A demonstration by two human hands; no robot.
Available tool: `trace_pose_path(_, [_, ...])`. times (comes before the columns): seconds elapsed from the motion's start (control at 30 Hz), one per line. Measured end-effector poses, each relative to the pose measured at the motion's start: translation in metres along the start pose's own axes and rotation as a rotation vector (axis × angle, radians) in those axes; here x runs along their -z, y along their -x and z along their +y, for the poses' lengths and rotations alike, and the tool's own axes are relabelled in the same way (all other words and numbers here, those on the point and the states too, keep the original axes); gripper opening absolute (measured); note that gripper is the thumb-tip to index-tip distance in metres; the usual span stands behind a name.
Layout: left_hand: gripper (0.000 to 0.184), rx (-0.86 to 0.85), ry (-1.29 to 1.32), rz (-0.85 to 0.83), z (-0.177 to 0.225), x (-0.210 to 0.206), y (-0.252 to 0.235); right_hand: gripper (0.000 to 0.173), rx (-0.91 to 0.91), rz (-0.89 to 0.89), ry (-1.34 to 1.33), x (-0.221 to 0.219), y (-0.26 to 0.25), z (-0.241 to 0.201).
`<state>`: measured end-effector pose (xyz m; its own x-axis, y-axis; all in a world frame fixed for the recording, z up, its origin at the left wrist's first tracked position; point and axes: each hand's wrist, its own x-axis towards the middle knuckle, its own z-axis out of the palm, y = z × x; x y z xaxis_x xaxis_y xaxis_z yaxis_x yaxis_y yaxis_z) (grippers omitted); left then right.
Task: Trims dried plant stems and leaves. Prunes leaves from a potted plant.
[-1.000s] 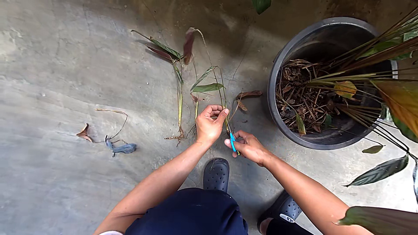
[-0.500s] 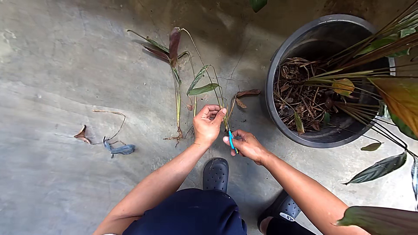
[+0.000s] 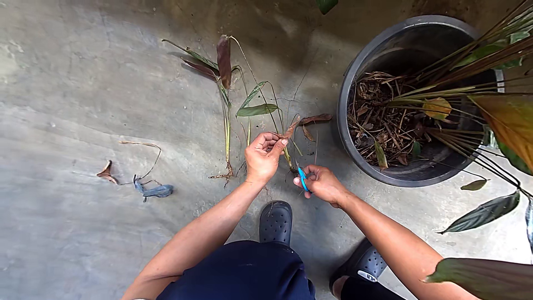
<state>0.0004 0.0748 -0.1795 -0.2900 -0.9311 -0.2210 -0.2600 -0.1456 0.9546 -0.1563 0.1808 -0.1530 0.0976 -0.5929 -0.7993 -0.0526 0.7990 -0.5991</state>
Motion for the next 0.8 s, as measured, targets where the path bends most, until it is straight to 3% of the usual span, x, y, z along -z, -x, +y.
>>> trace_pose_path(0.23, [0.029,0.144,-0.006,0.01,0.013,0.049,-0.04,0.033,-0.086,0.249,-0.243,0.029,0.001,0.008])
trace_pose_path(0.3, [0.033,0.14,0.019,-0.044,0.026,0.064,-0.046,0.034,-0.078,0.215,-0.184,0.033,0.002,0.009])
trace_pose_path(0.37, [0.037,0.176,0.041,-0.222,0.042,0.068,-0.044,0.038,-0.056,0.089,-0.07,0.031,0.002,0.007])
trace_pose_path(0.4, [0.039,0.156,-0.024,-0.288,0.047,0.064,-0.043,0.038,-0.047,0.012,-0.004,0.028,0.002,0.004])
trace_pose_path(0.47, [0.038,0.014,-0.406,-0.354,0.052,0.058,-0.045,0.035,-0.047,-0.113,0.121,0.02,0.001,-0.003])
trace_pose_path(0.57, [0.033,-0.085,-0.865,-0.459,0.06,0.063,-0.055,0.032,-0.008,-0.129,0.13,0.009,-0.003,-0.007])
trace_pose_path(0.63, [0.03,-0.056,-0.894,-0.42,0.06,0.074,-0.06,0.03,0.034,-0.071,0.071,0.01,-0.007,-0.009])
trace_pose_path(0.8, [0.033,0.09,-0.766,-0.12,0.048,0.113,-0.081,0.032,0.039,0.018,0.046,0.03,-0.004,-0.01])
